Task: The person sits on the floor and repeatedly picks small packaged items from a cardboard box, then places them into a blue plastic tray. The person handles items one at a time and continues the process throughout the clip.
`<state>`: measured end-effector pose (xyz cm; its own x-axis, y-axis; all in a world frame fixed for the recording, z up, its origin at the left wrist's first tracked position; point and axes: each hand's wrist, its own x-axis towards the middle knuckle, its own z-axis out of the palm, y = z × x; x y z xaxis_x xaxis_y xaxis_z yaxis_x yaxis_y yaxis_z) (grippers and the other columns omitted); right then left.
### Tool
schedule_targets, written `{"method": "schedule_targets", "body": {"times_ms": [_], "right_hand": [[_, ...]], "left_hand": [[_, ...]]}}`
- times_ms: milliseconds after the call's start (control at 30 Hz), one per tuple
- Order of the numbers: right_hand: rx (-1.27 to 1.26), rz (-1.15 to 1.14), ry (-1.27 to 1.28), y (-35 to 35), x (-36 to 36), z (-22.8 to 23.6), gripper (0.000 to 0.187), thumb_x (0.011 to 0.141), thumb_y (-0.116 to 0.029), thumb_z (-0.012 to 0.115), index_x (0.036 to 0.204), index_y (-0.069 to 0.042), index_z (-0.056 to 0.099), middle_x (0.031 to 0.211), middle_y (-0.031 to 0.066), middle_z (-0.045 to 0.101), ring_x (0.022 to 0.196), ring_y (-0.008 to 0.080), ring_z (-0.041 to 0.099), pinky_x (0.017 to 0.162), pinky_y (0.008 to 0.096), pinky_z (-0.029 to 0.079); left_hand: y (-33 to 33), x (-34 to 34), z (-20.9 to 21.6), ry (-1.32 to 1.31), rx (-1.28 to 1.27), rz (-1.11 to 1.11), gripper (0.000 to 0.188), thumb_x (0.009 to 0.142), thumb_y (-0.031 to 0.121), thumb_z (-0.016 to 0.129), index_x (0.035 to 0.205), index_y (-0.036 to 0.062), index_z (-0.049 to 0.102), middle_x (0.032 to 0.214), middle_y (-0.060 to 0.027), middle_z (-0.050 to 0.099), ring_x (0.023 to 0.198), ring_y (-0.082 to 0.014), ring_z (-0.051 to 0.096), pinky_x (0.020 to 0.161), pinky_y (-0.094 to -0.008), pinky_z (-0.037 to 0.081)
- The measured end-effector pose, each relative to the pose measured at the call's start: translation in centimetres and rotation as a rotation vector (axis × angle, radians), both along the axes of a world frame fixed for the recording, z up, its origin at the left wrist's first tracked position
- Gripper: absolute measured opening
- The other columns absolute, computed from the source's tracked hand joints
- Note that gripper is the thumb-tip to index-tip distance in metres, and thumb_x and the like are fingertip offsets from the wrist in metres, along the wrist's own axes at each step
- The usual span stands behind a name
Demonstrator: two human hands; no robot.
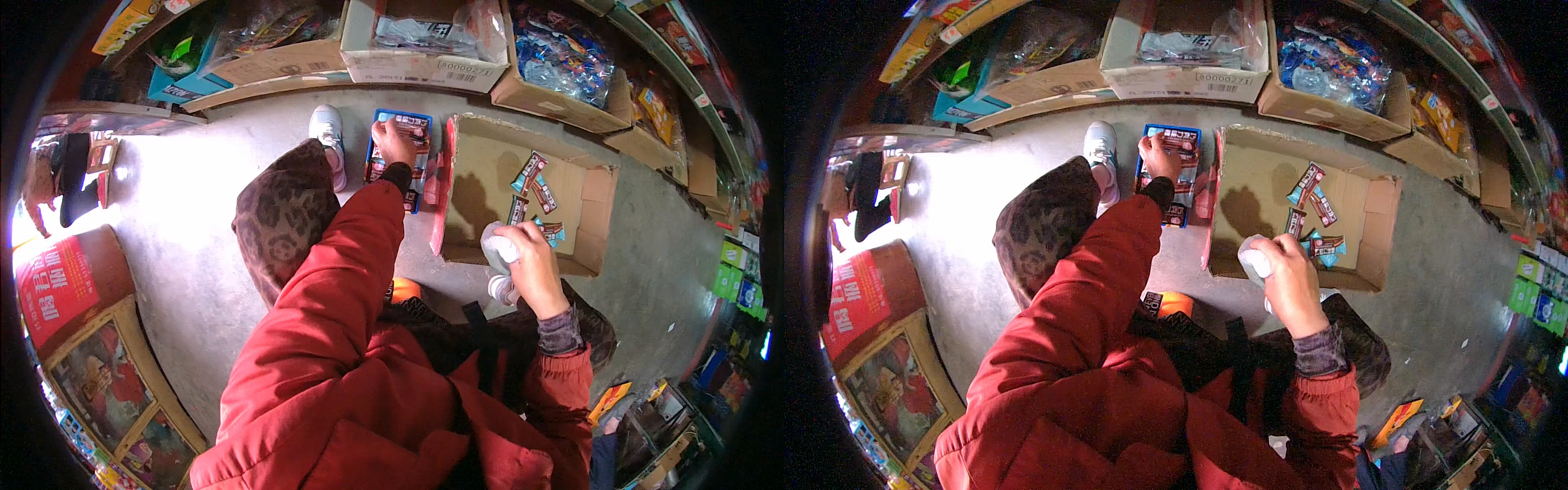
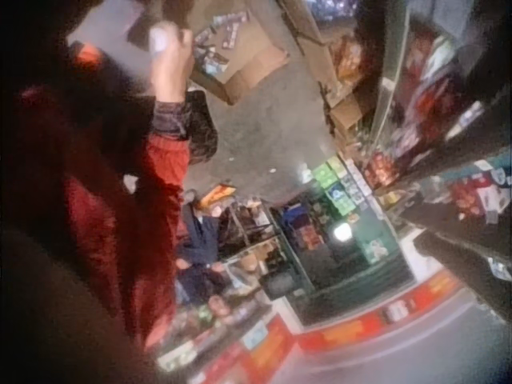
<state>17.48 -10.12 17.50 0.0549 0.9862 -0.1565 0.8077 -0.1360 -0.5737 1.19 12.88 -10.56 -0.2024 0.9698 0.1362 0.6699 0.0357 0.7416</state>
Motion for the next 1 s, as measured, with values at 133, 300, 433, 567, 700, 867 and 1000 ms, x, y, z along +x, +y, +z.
{"method": "schedule_targets", "body": {"times_ms": [133,300,433,567,700,867,1000], "right_hand": [[0.024,-0.015,0.017,-0.7,0.2,0.1,0.043,0.073,0.012,0.061,0.107,-0.013,0.068,0.097,0.0132,0.061,0.092,0.0365,0.065,0.077,0.0425,0.054],[0.076,-0.031,0.031,-1.9,0.5,0.1,0.043,0.072,0.012,0.061,0.106,-0.012,0.069,0.098,0.0132,0.062,0.092,0.0356,0.065,0.079,0.0416,0.054],[0.08,-0.027,0.009,-2.8,0.9,0.0,0.042,0.072,0.013,0.06,0.106,-0.01,0.069,0.099,0.0154,0.063,0.092,0.0357,0.065,0.079,0.0416,0.054],[0.067,-0.048,-0.01,-3.6,1.4,-0.4,0.043,0.071,0.014,0.059,0.106,-0.009,0.069,0.1,0.0155,0.063,0.092,0.0362,0.065,0.079,0.0425,0.054],[0.078,-0.068,-0.018,-4.5,1.7,-0.6,0.041,0.073,0.014,0.059,0.105,-0.009,0.07,0.099,0.0152,0.063,0.092,0.0365,0.065,0.079,0.0423,0.053],[0.078,-0.063,-0.022,-5.4,2.1,-0.8,0.038,0.074,0.011,0.059,0.104,-0.01,0.069,0.097,0.0164,0.062,0.092,0.038,0.063,0.077,0.0434,0.052],[0.063,-0.057,-0.012,-6.0,2.4,-0.9,0.037,0.075,0.011,0.059,0.103,-0.01,0.07,0.094,0.0169,0.061,0.091,0.0382,0.063,0.076,0.0436,0.051]], "left_hand": [[-1.2,-0.3,0.8,-0.094,0.045,-0.045,0.04,0.071,-0.007,0.055,0.11,-0.0007,0.06,0.126,-0.0259,0.049,0.12,-0.0419,0.048,0.103,-0.0476,0.04],[-2.7,-0.2,2.1,-0.053,0.023,-0.043,0.027,0.076,-0.004,0.053,0.101,-0.0009,0.063,0.113,-0.0226,0.058,0.112,-0.0397,0.055,0.098,-0.0435,0.044],[-4.4,-0.2,3.7,-0.224,-0.084,-0.081,0.02,0.079,-0.001,0.058,0.097,0.0023,0.065,0.107,-0.0183,0.061,0.102,-0.0365,0.059,0.088,-0.0425,0.051],[-6.9,0.5,4.4,-0.135,-0.014,-0.24,0.018,0.077,0.0,0.062,0.094,0.005,0.066,0.103,-0.0167,0.061,0.099,-0.0364,0.059,0.088,-0.0434,0.05],[-9.2,2.4,4.2,-0.194,0.175,-0.331,0.017,0.077,0.002,0.064,0.094,0.0043,0.065,0.1,-0.017,0.061,0.097,-0.0363,0.059,0.088,-0.0443,0.048],[-11.8,3.2,5.2,-0.207,0.254,-0.543,0.012,0.082,0.005,0.06,0.092,0.0035,0.066,0.097,-0.0168,0.061,0.095,-0.0364,0.059,0.086,-0.0444,0.048],[-13.0,3.3,6.5,-0.173,0.299,-0.616,0.013,0.082,0.004,0.06,0.092,0.0049,0.067,0.097,-0.0166,0.062,0.097,-0.0369,0.057,0.087,-0.0447,0.047]]}}
